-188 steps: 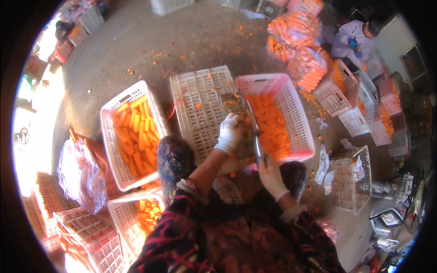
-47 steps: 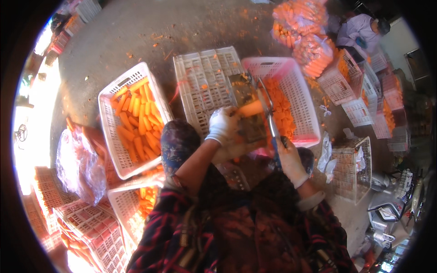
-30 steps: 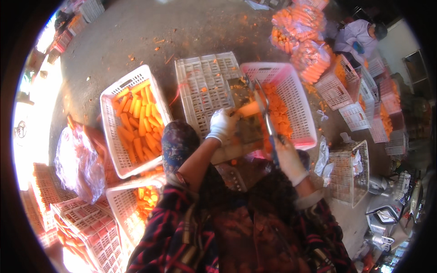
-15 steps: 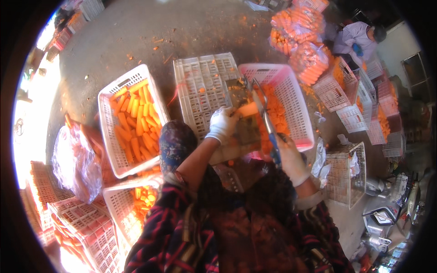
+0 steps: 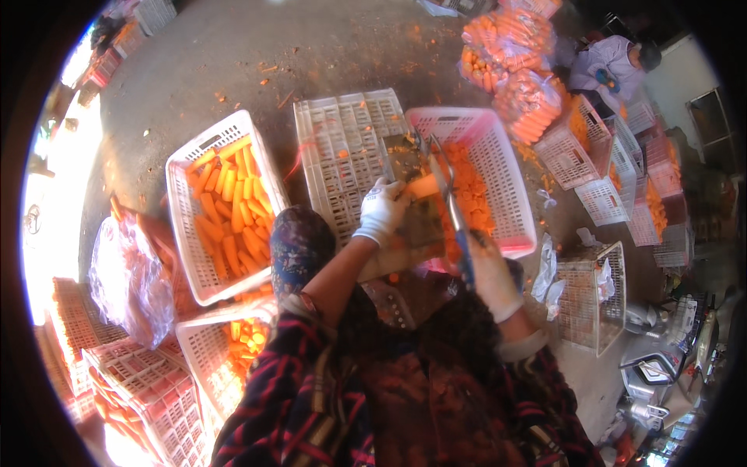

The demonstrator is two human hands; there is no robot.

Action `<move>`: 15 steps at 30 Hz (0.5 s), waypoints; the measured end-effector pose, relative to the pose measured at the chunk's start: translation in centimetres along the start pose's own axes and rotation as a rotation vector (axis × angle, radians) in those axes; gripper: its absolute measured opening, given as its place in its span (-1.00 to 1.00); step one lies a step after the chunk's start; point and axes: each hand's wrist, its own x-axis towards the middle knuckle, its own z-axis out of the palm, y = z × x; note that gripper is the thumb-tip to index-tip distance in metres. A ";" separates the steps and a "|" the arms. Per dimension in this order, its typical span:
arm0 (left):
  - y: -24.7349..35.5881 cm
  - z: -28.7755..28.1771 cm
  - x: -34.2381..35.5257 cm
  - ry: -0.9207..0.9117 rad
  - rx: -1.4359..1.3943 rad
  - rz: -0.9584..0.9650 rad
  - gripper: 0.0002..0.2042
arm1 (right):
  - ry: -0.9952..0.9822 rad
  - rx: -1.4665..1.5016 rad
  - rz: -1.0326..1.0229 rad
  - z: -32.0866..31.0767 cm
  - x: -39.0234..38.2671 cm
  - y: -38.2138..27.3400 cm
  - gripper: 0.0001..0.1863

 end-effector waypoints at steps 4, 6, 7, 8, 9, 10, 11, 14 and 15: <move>1.4 -0.4 0.8 -0.057 -0.047 -0.030 -0.71 | 0.263 -0.226 -0.193 3.7 3.3 11.9 -0.53; 0.6 -0.6 1.0 -0.049 -0.021 -0.042 -0.72 | 0.242 -0.141 -0.240 4.0 5.0 12.8 -0.54; 0.2 -0.5 0.8 -0.049 -0.016 -0.052 -0.73 | 0.228 -0.104 -0.228 3.7 4.7 12.5 -0.54; 0.1 -0.3 0.7 -0.037 -0.024 -0.043 -0.72 | 0.217 -0.067 -0.206 3.3 4.1 11.7 -0.54; 0.1 -0.4 1.1 -0.031 -0.023 -0.030 -0.72 | 0.124 -0.168 -0.301 2.0 3.8 10.6 -0.55; -0.1 -0.5 0.7 -0.033 -0.025 -0.039 -0.71 | 0.016 -0.274 -0.378 0.3 2.3 7.5 -0.55; 0.0 -0.3 0.5 -0.045 -0.031 -0.038 -0.71 | -0.044 -0.176 -0.301 -0.6 1.2 4.3 -0.58; 1.2 0.2 0.5 -0.047 -0.052 -0.068 -0.70 | -0.015 0.275 0.113 -0.4 -0.5 -1.6 -0.68; 1.5 0.5 0.6 -0.044 -0.073 -0.072 -0.71 | 0.075 0.090 -0.014 0.5 1.5 4.3 -0.68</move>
